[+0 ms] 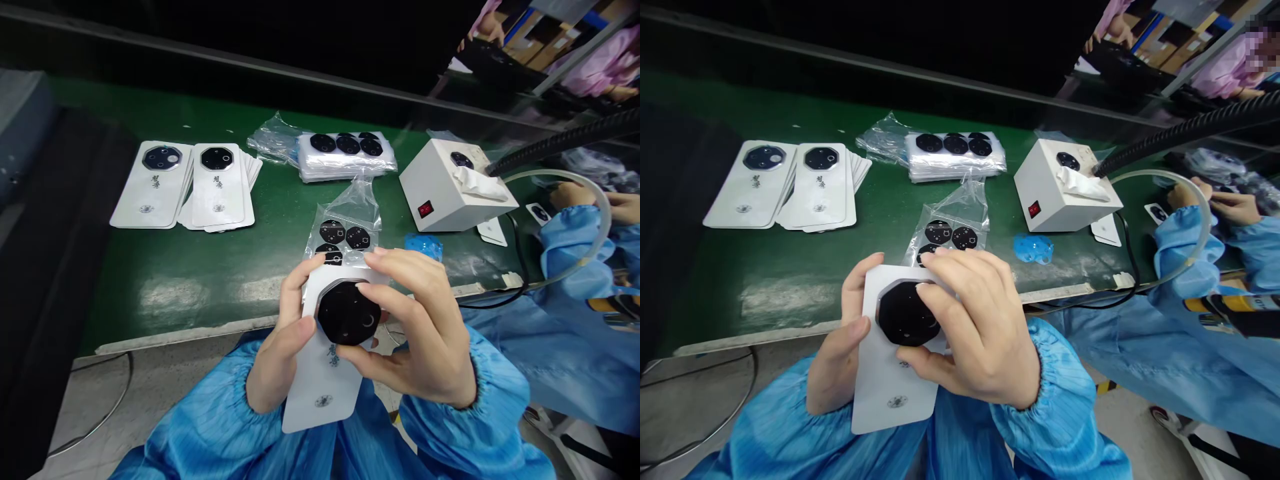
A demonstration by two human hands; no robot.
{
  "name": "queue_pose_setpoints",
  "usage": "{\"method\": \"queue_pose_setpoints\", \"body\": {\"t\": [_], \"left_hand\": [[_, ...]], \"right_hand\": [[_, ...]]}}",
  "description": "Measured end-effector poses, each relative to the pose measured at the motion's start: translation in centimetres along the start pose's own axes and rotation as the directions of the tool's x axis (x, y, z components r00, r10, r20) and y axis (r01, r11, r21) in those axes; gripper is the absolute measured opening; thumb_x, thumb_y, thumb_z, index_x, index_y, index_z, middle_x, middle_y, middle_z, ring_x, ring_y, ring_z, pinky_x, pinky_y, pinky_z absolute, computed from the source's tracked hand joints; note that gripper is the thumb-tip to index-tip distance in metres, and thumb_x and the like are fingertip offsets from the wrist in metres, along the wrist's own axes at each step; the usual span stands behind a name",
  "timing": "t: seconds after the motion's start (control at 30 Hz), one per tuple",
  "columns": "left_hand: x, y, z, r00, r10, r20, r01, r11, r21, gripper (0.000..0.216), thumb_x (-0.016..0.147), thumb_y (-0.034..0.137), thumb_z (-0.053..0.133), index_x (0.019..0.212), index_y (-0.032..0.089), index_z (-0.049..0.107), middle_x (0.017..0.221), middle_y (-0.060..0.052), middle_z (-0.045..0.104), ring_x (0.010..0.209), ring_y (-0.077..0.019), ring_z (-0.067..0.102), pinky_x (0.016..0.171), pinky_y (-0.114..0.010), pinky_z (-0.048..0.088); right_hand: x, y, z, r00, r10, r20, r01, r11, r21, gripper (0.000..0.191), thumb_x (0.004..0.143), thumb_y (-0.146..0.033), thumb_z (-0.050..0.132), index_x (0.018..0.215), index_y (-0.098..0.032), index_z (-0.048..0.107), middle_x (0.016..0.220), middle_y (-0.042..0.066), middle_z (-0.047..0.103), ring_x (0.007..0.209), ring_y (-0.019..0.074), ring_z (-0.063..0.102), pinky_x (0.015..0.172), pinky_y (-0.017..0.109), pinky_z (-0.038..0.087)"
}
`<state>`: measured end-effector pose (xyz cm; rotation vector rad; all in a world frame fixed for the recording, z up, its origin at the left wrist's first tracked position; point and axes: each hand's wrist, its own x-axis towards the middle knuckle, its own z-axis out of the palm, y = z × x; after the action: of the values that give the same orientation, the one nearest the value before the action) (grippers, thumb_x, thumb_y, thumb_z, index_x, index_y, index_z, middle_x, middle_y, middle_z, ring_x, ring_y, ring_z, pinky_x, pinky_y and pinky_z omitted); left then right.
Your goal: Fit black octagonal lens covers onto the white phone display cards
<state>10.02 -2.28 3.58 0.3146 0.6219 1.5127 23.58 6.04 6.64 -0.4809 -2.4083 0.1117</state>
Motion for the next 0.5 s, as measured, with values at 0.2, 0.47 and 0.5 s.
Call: {"method": "queue_pose_setpoints", "body": {"t": [0.2,0.47,0.5], "left_hand": [[0.17,-0.02,-0.52,1.000,0.007,-0.004,-0.007,1.000,0.022,0.037,0.083,0.027,0.058,0.117,0.043,0.056,0.106,0.007,0.063,0.093,-0.0145,0.058,0.083,-0.027,0.046],[0.17,0.49,-0.16,0.996,-0.007,0.088,0.005,1.000,0.019,0.042,0.087,0.018,0.047,0.120,0.044,0.052,0.111,0.008,0.064,0.096,-0.0142,0.060,0.087,-0.027,0.046],[0.18,0.48,-0.15,0.996,-0.007,0.086,0.004,1.000,0.026,0.043,0.087,0.017,0.046,0.120,0.045,0.052,0.111,0.007,0.064,0.097,-0.0156,0.060,0.088,-0.030,0.045]], "right_hand": [[0.10,-0.01,0.01,1.000,-0.007,0.021,0.007,1.000,0.000,0.044,0.077,-0.040,0.068,0.108,-0.012,0.053,0.111,0.016,0.061,0.108,0.0285,0.057,0.089,0.049,0.049],[0.28,0.15,-0.07,0.998,-0.036,0.047,0.037,0.999,-0.019,0.043,0.077,-0.036,0.069,0.108,-0.008,0.054,0.108,0.017,0.063,0.105,0.0261,0.057,0.087,0.046,0.048],[0.29,0.18,-0.03,0.998,-0.037,0.047,0.038,0.999,-0.019,0.042,0.078,-0.036,0.068,0.108,-0.009,0.054,0.109,0.016,0.063,0.105,0.0260,0.057,0.087,0.047,0.048]]}}
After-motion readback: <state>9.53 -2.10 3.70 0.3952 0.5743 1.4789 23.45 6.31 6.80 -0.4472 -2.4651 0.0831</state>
